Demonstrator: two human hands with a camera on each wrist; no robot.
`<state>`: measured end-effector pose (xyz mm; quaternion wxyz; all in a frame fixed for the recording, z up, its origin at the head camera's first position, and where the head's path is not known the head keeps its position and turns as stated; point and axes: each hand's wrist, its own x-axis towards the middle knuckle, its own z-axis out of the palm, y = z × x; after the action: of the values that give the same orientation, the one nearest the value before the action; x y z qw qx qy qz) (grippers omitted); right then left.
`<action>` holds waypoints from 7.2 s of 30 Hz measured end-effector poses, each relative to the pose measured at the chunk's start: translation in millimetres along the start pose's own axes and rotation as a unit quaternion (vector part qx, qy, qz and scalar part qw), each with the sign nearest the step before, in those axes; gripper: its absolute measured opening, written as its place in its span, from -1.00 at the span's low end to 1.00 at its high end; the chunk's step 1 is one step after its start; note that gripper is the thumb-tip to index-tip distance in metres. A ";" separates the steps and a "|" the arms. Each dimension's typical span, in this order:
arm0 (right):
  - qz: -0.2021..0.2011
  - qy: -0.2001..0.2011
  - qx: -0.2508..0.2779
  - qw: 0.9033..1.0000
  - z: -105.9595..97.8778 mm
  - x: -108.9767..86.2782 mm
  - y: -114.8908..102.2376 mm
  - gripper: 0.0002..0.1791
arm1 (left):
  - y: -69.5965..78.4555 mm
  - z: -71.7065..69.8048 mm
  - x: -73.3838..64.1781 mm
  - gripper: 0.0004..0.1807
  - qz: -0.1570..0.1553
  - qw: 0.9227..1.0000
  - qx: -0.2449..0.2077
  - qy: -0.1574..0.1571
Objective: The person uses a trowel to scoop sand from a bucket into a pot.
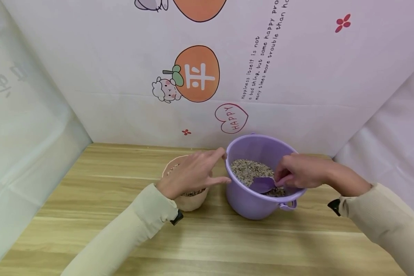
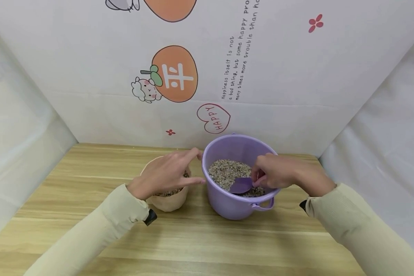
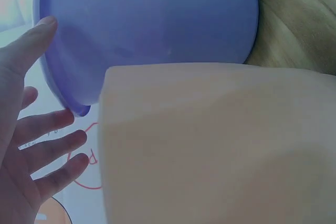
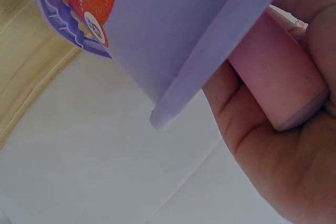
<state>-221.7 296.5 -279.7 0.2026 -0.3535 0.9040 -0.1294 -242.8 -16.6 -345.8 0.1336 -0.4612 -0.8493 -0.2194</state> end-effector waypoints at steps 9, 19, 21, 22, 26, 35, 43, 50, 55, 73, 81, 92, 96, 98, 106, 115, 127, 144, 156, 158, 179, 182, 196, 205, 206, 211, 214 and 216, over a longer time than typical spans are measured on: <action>0.006 0.005 0.004 1.000 2.4 0.0 0.6 -0.80 | 1.6 1.3 2.6 -0.26 -0.002 1.000 0.031 -0.002; -0.020 0.005 -0.012 1.000 6.0 1.8 -2.7 -0.61 | 1.5 2.9 6.3 -0.42 -0.001 1.000 -0.011 0.000; -0.025 0.001 -0.007 1.000 5.9 1.2 -2.2 -0.61 | 1.7 2.7 6.8 -0.45 -0.001 1.000 -0.015 -0.001; -0.026 0.000 -0.003 1.000 5.9 0.8 -1.6 -0.60 | 1.9 2.6 7.1 -0.46 -0.001 1.000 -0.015 -0.002; -0.037 0.002 0.002 0.999 7.6 1.0 1.3 -0.59 | 2.6 1.8 8.1 -0.47 -0.001 1.000 -0.013 -0.007; -0.087 0.018 0.004 0.996 12.5 7.3 11.1 -0.62 | 3.2 -0.3 8.6 -0.49 -0.002 0.999 -0.033 -0.015; -0.099 0.021 0.019 0.995 11.3 8.9 20.8 -0.70 | 3.1 -2.1 8.6 -0.48 -0.012 0.999 -0.047 -0.021; -0.094 0.009 0.032 0.995 8.0 11.2 20.5 -0.74 | 2.3 -0.7 8.5 -0.47 -0.015 0.998 -0.051 -0.019; -0.093 0.010 0.039 0.995 8.4 7.7 18.1 -0.75 | 2.1 0.1 10.3 -0.45 -0.016 0.999 -0.042 -0.026; -0.111 0.031 0.089 0.989 18.5 4.4 20.4 -0.70 | 3.3 2.8 10.7 -0.47 -0.017 0.999 -0.048 -0.017; -0.096 0.041 0.098 0.990 20.7 4.5 21.8 -0.67 | 4.9 2.3 10.4 -0.47 -0.013 0.998 -0.052 -0.018; -0.083 0.057 0.087 0.991 26.1 8.8 17.9 -0.65 | 3.7 0.4 7.3 -0.49 -0.022 0.999 -0.044 -0.019; -0.080 0.059 0.080 0.992 25.8 8.7 15.9 -0.66 | 3.2 1.6 6.6 -0.48 -0.023 0.998 -0.047 -0.016; -0.077 0.059 0.083 0.992 25.5 7.7 15.2 -0.66 | 3.0 2.6 6.9 -0.48 -0.022 0.998 -0.051 -0.016; -0.078 0.068 0.094 0.990 26.5 6.7 15.6 -0.65 | 2.1 4.7 7.2 -0.48 -0.017 0.998 -0.053 -0.011; -0.059 0.082 0.078 0.992 26.0 9.0 21.1 -0.65 | 2.2 4.4 8.8 -0.49 -0.017 0.999 -0.048 -0.010; -0.054 0.102 0.074 0.991 27.1 4.0 22.6 -0.61 | 4.4 5.9 6.3 -0.45 -0.033 0.998 -0.051 -0.014; -0.020 0.133 0.056 0.989 23.6 -7.5 23.6 -0.61 | 4.3 5.5 3.3 -0.44 -0.038 0.997 -0.071 -0.018; -0.034 0.164 0.067 0.984 26.2 -16.6 26.4 -0.64 | 3.6 6.6 4.2 -0.41 -0.036 0.997 -0.071 -0.018; -0.035 0.167 0.067 0.983 26.5 -17.8 26.1 -0.65 | 3.7 6.7 4.2 -0.42 -0.035 0.997 -0.070 -0.017; -0.028 0.205 0.057 0.977 18.2 -25.1 19.1 -0.63 | 4.8 6.6 3.8 -0.44 -0.039 0.997 -0.068 -0.021; -0.043 0.212 0.062 0.974 17.4 -26.2 19.8 -0.65 | 5.6 6.5 4.2 -0.41 -0.043 0.996 -0.067 -0.027; -0.078 0.222 0.055 0.970 2.0 -32.7 17.8 -0.64 | 6.2 -2.0 4.1 -0.43 -0.032 0.997 -0.049 -0.043; -0.101 0.235 0.028 0.966 -9.9 -35.2 10.5 -0.60 | 6.0 -7.4 -3.5 -0.36 -0.038 0.998 -0.002 -0.052; -0.102 0.237 0.025 0.966 -11.2 -35.4 10.0 -0.60 | 6.1 -8.3 -5.1 -0.34 -0.045 0.997 0.014 -0.054; -0.109 0.240 0.010 0.965 -17.1 -36.7 6.3 -0.59 | 6.3 -11.8 -10.2 -0.27 -0.055 0.995 0.056 -0.065; -0.108 0.241 0.003 0.965 -20.1 -37.0 3.0 -0.60 | 5.9 -13.9 -11.5 -0.24 -0.053 0.995 0.044 -0.076; -0.108 0.240 0.000 0.965 -22.2 -36.9 0.6 -0.60 | 5.4 -15.8 -12.9 -0.24 -0.054 0.995 0.032 -0.082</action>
<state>-207.5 324.5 -250.2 -0.0356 -0.4074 0.8826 -0.2318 -230.9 -31.2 -336.3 0.0666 -0.4269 -0.8875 -0.1601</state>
